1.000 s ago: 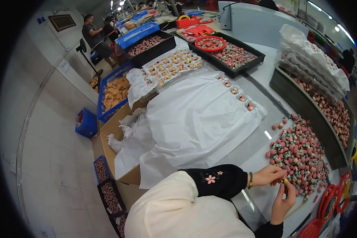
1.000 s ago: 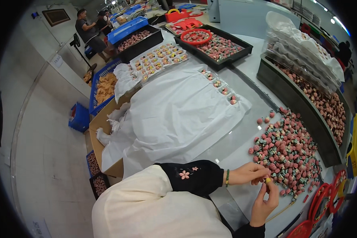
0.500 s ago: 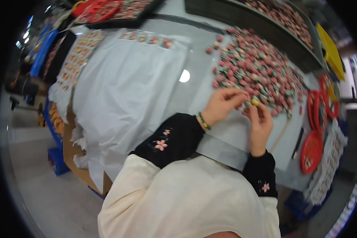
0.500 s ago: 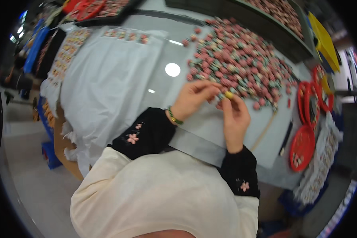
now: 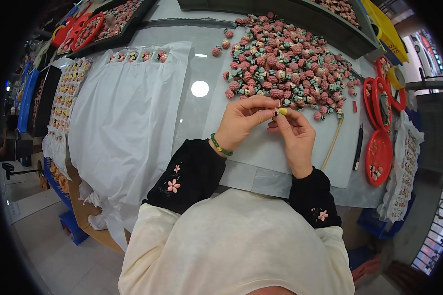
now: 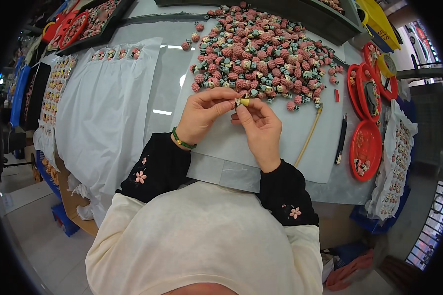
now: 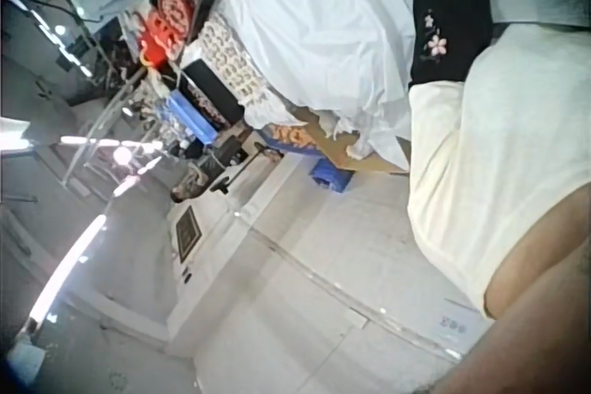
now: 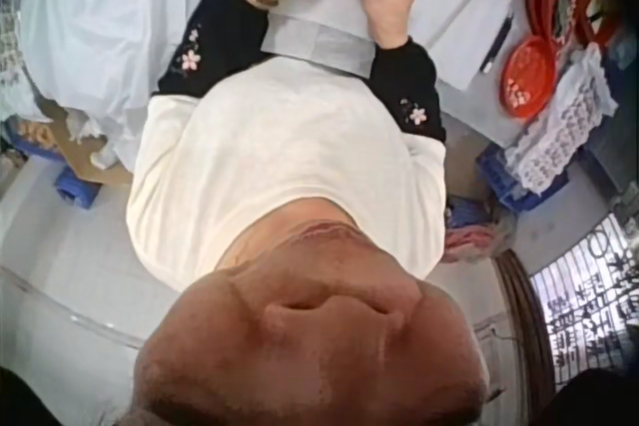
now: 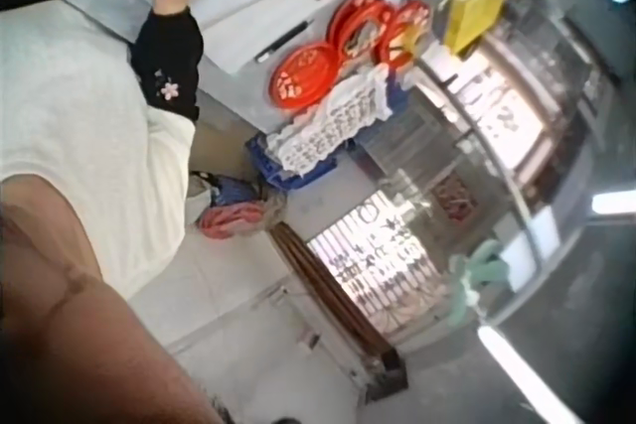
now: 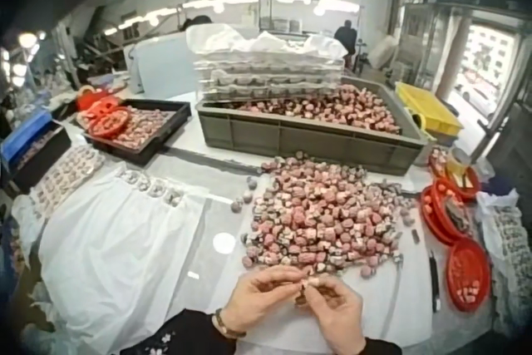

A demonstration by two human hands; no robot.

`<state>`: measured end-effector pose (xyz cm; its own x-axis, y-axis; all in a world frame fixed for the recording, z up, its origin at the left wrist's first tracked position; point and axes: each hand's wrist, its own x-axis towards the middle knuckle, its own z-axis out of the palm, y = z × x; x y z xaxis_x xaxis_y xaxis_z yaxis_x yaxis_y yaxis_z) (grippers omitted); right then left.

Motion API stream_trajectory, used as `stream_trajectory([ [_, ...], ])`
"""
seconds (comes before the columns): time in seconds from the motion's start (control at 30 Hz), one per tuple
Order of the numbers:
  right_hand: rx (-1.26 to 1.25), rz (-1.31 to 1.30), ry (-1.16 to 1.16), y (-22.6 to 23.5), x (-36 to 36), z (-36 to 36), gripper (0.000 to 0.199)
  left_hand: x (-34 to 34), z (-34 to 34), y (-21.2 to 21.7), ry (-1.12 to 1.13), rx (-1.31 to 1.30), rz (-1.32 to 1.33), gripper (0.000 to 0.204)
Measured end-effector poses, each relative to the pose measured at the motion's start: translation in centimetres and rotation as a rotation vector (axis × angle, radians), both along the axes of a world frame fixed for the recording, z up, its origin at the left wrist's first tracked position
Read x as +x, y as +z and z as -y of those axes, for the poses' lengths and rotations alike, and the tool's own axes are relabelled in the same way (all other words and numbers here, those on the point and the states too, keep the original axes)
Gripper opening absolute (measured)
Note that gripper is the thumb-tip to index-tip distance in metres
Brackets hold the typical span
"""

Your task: The person lays out plastic packaging trays and paper sheets on the table, wipes their hands with a cloth, and assembles small figurines by hand before arranging them into rows on the sheet.

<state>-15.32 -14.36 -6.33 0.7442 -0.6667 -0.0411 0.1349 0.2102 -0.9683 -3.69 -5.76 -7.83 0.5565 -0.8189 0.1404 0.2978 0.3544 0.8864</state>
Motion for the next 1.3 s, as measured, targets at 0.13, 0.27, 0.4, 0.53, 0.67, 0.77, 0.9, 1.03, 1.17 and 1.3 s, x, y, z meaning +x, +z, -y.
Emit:
stream_trajectory([
  [0.13,-0.109,0.104,-0.075,-0.6,0.2,-0.3,0.019,-0.4,0.0,1.2,0.021,0.027,-0.175,0.021],
  [0.27,-0.365,0.102,-0.081,-1.2,0.2,-0.2,0.023,0.3,-0.6,0.9,-0.075,0.209,-0.08,0.024],
  [0.4,-0.216,0.13,-0.053,-0.9,0.3,-0.4,0.025,0.3,-0.5,0.5,-0.06,0.134,-0.128,0.026],
  [0.53,-0.264,0.117,-0.071,-1.6,0.1,-0.3,0.025,0.1,-0.4,0.4,-0.093,0.099,-0.244,0.026],
  [0.67,-0.398,0.101,-0.082,-2.0,0.0,0.0,0.023,0.1,-0.4,0.4,-0.104,0.068,-0.358,0.025],
  [0.77,-0.32,0.113,-0.06,-1.5,0.1,-0.3,0.022,0.2,-0.6,0.6,-0.093,0.1,-0.33,0.026],
  [0.9,-0.226,0.082,-0.029,-1.1,-0.1,-0.2,0.021,0.3,-0.6,0.6,-0.066,0.117,-0.266,0.025],
  [1.03,-0.147,0.076,0.0,-0.5,0.1,-0.3,0.02,0.4,-0.6,0.2,-0.062,0.155,-0.261,0.024],
  [1.17,-0.098,0.084,0.018,-0.3,0.0,-0.4,0.019,0.5,-0.6,0.1,-0.077,0.186,-0.258,0.024],
  [1.3,-0.067,0.086,0.029,-0.5,0.0,-0.3,0.018,0.6,-0.6,0.1,-0.097,0.222,-0.264,0.026],
])
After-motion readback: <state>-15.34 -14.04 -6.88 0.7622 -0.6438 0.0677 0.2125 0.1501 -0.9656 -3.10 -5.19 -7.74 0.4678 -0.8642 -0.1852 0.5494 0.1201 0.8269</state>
